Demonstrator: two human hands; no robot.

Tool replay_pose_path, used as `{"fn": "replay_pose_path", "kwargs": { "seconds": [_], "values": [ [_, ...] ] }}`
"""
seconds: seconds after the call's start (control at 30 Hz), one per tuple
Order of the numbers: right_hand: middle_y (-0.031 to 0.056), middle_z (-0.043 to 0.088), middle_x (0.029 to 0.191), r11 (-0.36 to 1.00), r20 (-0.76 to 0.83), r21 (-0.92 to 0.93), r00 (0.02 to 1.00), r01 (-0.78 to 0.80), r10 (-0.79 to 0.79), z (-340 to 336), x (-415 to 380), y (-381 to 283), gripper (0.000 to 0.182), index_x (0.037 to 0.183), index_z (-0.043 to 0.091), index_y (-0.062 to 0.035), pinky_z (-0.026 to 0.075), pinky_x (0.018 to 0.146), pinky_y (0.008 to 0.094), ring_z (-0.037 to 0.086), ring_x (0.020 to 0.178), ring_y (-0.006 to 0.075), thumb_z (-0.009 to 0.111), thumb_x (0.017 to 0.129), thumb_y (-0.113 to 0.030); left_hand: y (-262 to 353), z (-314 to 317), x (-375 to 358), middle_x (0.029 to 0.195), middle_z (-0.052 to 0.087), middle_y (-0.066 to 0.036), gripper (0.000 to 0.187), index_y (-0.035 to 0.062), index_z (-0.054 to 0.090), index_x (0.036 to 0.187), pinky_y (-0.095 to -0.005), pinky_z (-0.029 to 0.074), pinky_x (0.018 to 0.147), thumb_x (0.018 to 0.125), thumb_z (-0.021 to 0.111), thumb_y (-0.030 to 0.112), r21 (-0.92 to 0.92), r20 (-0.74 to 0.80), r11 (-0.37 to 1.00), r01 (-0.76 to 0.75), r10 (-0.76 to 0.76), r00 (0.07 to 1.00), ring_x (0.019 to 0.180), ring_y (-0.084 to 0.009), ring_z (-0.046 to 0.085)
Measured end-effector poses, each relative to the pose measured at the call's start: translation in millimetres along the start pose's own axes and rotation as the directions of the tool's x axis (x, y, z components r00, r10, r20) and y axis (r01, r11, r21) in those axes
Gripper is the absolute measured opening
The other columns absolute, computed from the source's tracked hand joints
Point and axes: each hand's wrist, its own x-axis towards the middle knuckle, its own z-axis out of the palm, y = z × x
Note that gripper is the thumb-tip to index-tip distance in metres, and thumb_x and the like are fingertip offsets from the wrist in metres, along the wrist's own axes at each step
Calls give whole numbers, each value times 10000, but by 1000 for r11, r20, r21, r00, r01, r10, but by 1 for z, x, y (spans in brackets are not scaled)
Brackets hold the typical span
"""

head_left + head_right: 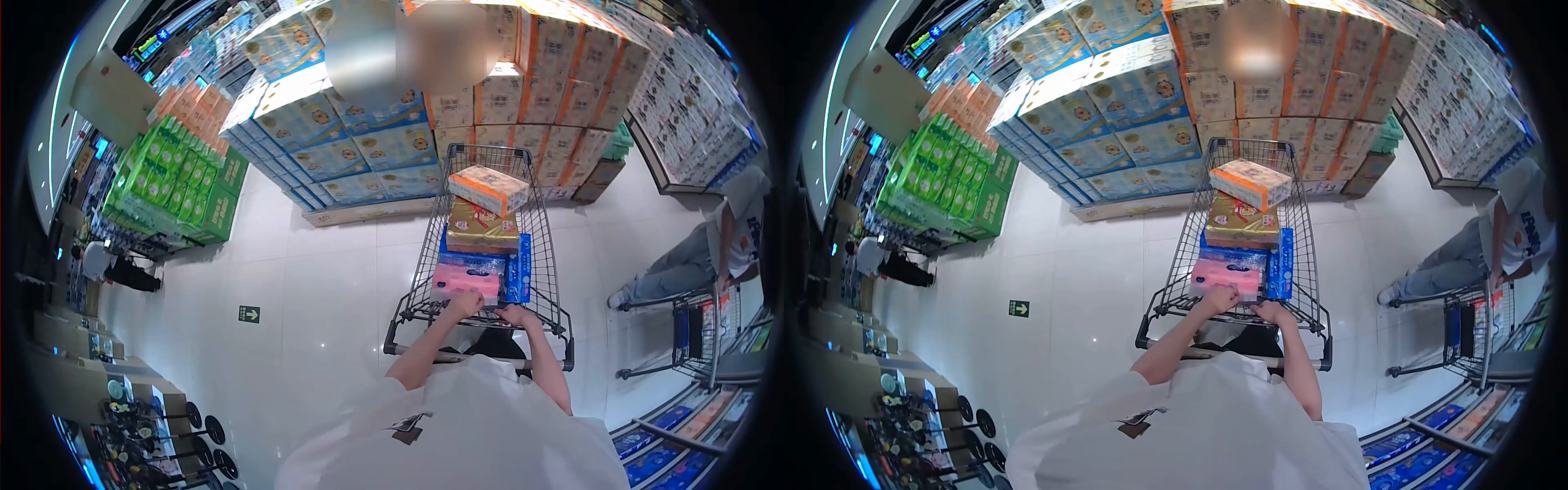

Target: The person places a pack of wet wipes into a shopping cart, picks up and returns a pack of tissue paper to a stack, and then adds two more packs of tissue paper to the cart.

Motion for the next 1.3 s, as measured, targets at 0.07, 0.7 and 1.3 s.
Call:
{"fn": "replay_pose_path", "kwargs": {
  "seconds": [0.07, 0.7, 1.3],
  "values": [
    [182, 704, 869, 999, -20, 36, 1000, 14, -14, -2, -5, 4, 567, 992, 752, -83, 503, 820, 400, 679, 857, 299, 480, 914, -574, 1, 2, 10, 977, 667, -210, 261, 61, 683, 958, -489, 515, 843, 883, 529, 258, 15, 17, 1000, -11, 10, 1000, 928, -382, 646],
    [254, 673, 1091, 939, -52, 327, 990, -108, 132, -32, 8, 38, 630, 1056, 733, -75, 467, 971, 442, 623, 1085, 404, 447, 909, -616, 4, 2, 127, 896, 689, -173, 220, 55, 682, 932, -453, 526, 768, 879, 595, 250, -51, 191, 979, -195, 202, 961, 849, -357, 670],
    [211, 708, 940, 810, -144, 534, 918, -241, 369, -75, 70, 46, 586, 918, 747, -59, 499, 865, 438, 668, 958, 380, 449, 923, -564, 21, -77, 238, 936, 693, -182, 324, 52, 697, 954, -462, 542, 773, 906, 551, 338, 123, 326, 879, -461, 403, 855, 868, -356, 674]
  ]
}}
